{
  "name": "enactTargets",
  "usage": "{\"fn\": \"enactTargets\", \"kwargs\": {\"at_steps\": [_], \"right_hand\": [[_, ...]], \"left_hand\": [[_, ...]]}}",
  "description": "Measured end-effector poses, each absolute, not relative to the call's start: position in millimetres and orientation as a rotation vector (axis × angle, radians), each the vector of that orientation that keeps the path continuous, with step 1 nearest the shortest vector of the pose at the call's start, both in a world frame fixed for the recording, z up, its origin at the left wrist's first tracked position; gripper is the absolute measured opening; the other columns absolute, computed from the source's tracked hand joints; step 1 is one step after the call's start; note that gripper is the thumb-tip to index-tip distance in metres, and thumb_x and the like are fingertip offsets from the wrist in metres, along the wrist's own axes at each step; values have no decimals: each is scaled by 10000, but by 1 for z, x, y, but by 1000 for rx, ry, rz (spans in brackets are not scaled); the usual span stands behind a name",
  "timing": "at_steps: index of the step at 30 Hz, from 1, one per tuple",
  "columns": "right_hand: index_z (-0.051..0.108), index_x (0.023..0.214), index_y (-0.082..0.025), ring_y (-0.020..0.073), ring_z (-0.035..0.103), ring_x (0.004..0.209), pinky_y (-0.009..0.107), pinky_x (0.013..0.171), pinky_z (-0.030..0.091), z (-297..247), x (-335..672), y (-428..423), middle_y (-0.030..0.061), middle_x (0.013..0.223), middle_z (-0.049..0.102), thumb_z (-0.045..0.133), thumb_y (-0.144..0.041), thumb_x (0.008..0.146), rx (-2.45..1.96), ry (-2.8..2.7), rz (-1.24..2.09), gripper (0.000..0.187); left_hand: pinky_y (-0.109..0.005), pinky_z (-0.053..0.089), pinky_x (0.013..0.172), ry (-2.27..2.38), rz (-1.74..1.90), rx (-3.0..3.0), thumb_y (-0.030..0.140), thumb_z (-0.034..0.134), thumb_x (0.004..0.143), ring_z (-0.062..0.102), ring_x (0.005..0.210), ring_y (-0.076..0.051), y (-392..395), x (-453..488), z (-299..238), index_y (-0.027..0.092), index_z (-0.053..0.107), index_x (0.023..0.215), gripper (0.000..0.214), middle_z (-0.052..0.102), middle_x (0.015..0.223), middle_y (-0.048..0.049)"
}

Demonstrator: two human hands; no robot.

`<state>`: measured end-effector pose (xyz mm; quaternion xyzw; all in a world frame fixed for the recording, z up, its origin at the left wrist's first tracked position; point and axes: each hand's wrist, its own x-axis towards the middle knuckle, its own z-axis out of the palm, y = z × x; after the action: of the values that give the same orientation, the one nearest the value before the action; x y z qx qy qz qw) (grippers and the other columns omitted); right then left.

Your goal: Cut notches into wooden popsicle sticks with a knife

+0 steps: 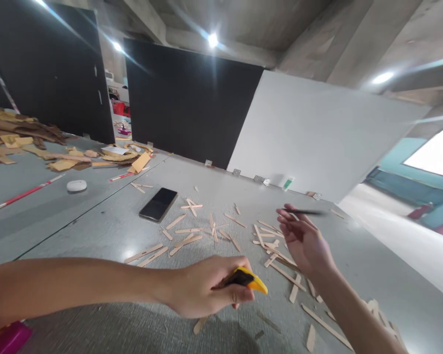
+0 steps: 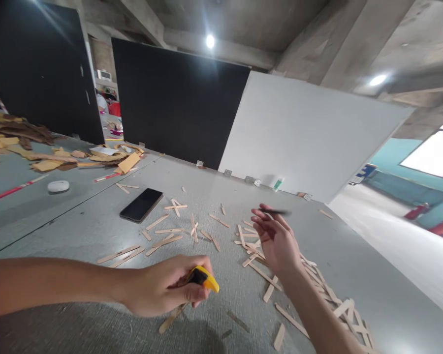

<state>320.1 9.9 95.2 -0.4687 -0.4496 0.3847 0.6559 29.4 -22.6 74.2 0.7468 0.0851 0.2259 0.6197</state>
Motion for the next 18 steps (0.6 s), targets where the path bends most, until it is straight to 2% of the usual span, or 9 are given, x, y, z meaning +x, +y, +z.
{"fn": "enactTargets", "kwargs": {"at_steps": [2,4,6,8,10,13,14,16,18], "right_hand": [[701,968,-186,136,641,690,285,647,581,105,314,5,-1,869,681,745,-350,961,-1039,-986,944,170],[662,744,-195,106,502,522,247,536,528,111,300,-3,-51,634,529,801,-424,888,-1047,-1017,1030,304],[682,692,-182,128,524,547,269,547,549,119,283,-13,-23,631,536,839,-488,824,-1057,-1056,1106,368],[736,779,-168,176,637,748,277,664,592,132,264,-23,47,826,658,885,-435,781,-1040,-1086,1121,306],[723,833,-211,132,619,775,208,669,562,149,246,-34,3,885,639,899,-370,789,-966,-1095,1092,242],[671,885,-263,70,294,465,160,399,324,170,221,-49,-99,645,386,831,-489,868,-872,-1114,1158,278],[625,790,-245,76,204,449,180,378,263,174,213,-53,-108,597,308,784,-570,885,-838,-1129,1217,375],[437,604,-228,81,112,441,219,373,201,177,202,-61,-115,530,202,703,-662,910,-758,-1150,1341,594],[286,565,-232,79,85,425,244,376,172,177,194,-66,-115,494,162,657,-662,943,-722,-1152,1447,682]], "left_hand": [[-248,362,614,189,528,1739,583,548,1034,440,640,-109,-23,31,74,209,503,984,381,531,789,24],[-246,361,599,196,520,1759,601,544,1030,438,620,-105,-23,32,74,209,497,986,397,527,781,28],[-243,365,592,208,517,1776,604,541,1030,441,611,-102,-23,33,75,210,487,981,401,526,777,29],[-239,366,587,202,523,1783,599,543,1030,448,616,-103,-23,34,75,212,474,974,398,531,777,28],[-235,365,588,188,534,1794,583,544,1035,457,628,-104,-24,35,77,211,467,967,386,534,775,28],[-232,371,597,201,531,1807,544,540,1048,470,650,-107,-24,35,79,210,471,971,350,531,778,29],[-235,375,603,210,529,1812,533,539,1051,473,654,-109,-24,35,79,210,470,968,341,531,777,30],[-244,384,616,213,533,1819,515,532,1058,475,659,-112,-24,35,79,212,462,954,328,528,773,31],[-252,390,627,180,558,1826,502,523,1065,471,660,-112,-23,35,77,212,458,948,320,520,774,32]]}}
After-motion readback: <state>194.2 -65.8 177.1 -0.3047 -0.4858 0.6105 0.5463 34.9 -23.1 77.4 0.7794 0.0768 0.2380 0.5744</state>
